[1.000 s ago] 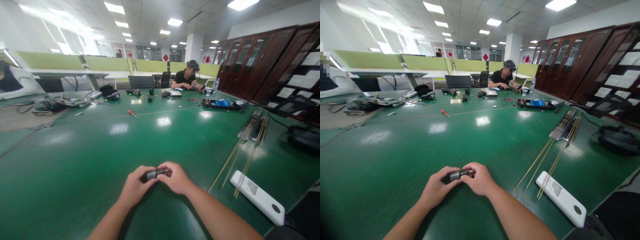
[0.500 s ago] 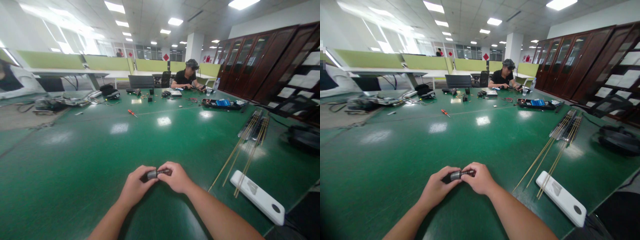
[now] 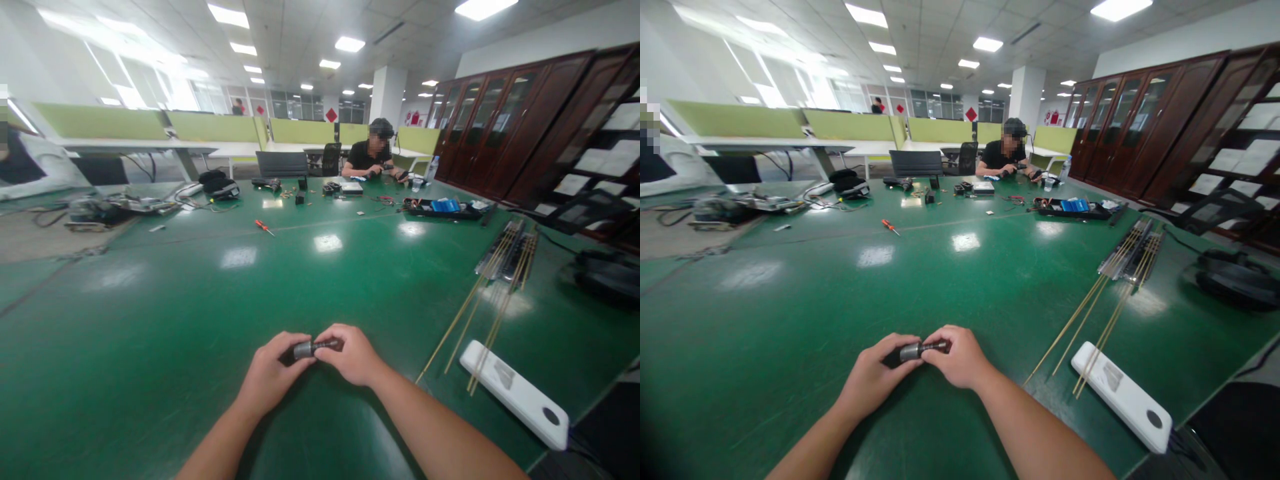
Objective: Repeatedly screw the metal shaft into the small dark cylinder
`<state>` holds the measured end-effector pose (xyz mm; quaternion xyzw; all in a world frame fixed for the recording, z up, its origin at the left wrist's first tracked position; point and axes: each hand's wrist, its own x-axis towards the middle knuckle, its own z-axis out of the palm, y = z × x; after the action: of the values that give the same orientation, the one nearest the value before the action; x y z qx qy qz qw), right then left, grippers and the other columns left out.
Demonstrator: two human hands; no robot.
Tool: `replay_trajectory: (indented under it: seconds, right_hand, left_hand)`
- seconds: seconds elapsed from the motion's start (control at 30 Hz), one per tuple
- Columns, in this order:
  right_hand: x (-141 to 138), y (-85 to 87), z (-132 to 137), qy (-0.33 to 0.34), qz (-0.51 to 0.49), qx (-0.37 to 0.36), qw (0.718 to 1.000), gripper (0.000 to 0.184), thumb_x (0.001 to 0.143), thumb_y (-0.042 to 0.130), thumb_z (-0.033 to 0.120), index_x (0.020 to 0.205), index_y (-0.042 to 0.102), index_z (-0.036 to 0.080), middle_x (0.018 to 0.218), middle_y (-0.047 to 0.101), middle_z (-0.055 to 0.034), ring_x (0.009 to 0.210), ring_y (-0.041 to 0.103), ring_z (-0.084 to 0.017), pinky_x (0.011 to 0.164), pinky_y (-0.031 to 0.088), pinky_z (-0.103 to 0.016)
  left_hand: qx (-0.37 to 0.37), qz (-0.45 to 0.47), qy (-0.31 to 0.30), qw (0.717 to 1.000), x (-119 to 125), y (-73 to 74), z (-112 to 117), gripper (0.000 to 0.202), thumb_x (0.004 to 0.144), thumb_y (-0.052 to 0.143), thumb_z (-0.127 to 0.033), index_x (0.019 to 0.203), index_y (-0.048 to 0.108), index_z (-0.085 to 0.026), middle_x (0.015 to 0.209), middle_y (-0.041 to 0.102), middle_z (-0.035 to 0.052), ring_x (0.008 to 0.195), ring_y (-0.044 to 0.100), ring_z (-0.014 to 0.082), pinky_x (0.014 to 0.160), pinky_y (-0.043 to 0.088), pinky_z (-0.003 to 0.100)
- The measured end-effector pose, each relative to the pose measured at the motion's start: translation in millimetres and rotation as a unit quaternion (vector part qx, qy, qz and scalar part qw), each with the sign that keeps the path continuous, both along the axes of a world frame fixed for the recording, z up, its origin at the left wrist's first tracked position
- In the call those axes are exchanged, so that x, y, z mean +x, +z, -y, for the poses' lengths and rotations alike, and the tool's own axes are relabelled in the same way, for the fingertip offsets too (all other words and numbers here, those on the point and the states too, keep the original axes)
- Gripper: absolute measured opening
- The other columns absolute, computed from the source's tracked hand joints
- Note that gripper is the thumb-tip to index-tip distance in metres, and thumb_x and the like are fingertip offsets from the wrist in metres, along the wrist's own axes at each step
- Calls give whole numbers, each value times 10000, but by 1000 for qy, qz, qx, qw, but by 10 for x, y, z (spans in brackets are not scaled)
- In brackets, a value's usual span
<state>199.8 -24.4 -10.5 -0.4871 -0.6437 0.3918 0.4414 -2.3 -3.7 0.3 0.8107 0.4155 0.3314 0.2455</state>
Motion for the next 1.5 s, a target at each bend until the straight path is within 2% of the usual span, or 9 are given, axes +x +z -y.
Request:
replay_trajectory:
  seconds: [0.4, 1.5]
  right_hand:
    - [-8, 22, 1, -6, -19, -22, 1000, 138, 739, 707, 225, 865, 742, 181, 782, 657, -14, 689, 585, -140, 623, 441, -238]
    - [-12, 25, 14, -16, -43, -48, 998, 152, 727, 712, 240, 854, 733, 158, 756, 664, -15, 654, 571, -133, 606, 438, -230]
  left_hand:
    - [2, 7, 5, 1000, -27, -57, -20, 258, 805, 702, -328, 1049, 665, -254, 974, 699, 12, 908, 654, 181, 819, 494, 285]
    - [28, 18, 8, 999, -32, -69, -36, 260, 800, 715, -332, 1045, 666, -259, 971, 700, 7, 899, 656, 173, 817, 499, 283]
